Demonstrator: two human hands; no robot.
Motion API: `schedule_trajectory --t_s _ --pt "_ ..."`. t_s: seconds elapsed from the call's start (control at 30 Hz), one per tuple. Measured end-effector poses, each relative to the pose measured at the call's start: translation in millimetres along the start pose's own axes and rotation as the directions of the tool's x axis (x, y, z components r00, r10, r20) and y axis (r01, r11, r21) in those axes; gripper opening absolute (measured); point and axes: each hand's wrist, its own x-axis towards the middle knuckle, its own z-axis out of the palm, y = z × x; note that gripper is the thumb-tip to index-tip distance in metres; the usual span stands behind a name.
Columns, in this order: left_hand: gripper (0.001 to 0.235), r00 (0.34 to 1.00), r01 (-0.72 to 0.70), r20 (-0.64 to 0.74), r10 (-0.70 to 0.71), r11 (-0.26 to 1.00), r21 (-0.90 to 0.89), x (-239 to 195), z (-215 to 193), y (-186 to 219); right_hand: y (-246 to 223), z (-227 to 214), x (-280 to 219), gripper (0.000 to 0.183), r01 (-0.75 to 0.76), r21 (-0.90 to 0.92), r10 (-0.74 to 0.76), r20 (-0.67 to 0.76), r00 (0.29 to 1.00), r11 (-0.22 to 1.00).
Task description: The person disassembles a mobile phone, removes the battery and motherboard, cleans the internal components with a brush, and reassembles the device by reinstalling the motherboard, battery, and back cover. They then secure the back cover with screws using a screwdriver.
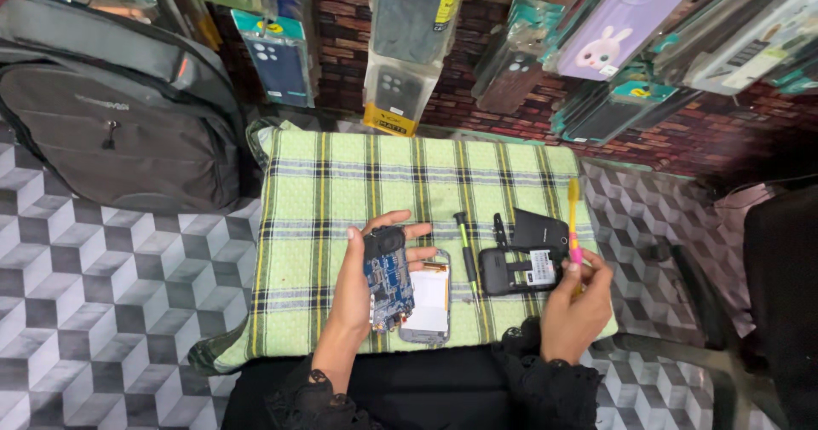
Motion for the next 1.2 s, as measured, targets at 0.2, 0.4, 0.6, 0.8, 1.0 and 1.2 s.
schedule_trajectory --t_s 0.2,0.4,0.6,0.8,1.0,1.2 --pt "0.079 1.000 -0.022 -0.011 0.023 0.997 0.068 1.1 -3.1 -1.5 29.8 -5.6 19.9 0.019 -0.286 -0.286 0.315 0.057 0.947 0.914" --pt "0.080 0.999 0.003 -0.048 0.001 0.997 0.078 4.3 -1.6 0.0 49.3 -11.6 11.5 0.026 -0.020 -0.400 0.053 0.073 0.996 0.916" --pt "0.078 0.998 0.015 -0.060 -0.012 0.998 0.054 4.3 -3.3 -3.4 51.5 -9.8 10.5 0.028 -0.140 -0.469 0.201 0.083 0.976 0.872" --pt "0.081 0.998 -0.009 -0.055 0.015 0.995 0.096 5.8 -4.5 -5.6 34.3 -14.4 14.3 0.025 -0.036 -0.367 0.043 0.010 0.999 0.930" --pt "0.083 0.999 0.015 -0.035 -0.010 0.989 0.144 7.2 -0.4 -4.1 -19.1 0.7 -9.8 0.015 -0.184 0.154 0.150 0.208 0.967 0.971" --pt "0.076 0.960 0.107 -0.278 -0.036 0.963 0.246 3.3 -2.6 5.2 -45.3 20.7 7.8 0.018 0.173 -0.008 -0.165 0.255 0.953 0.985"
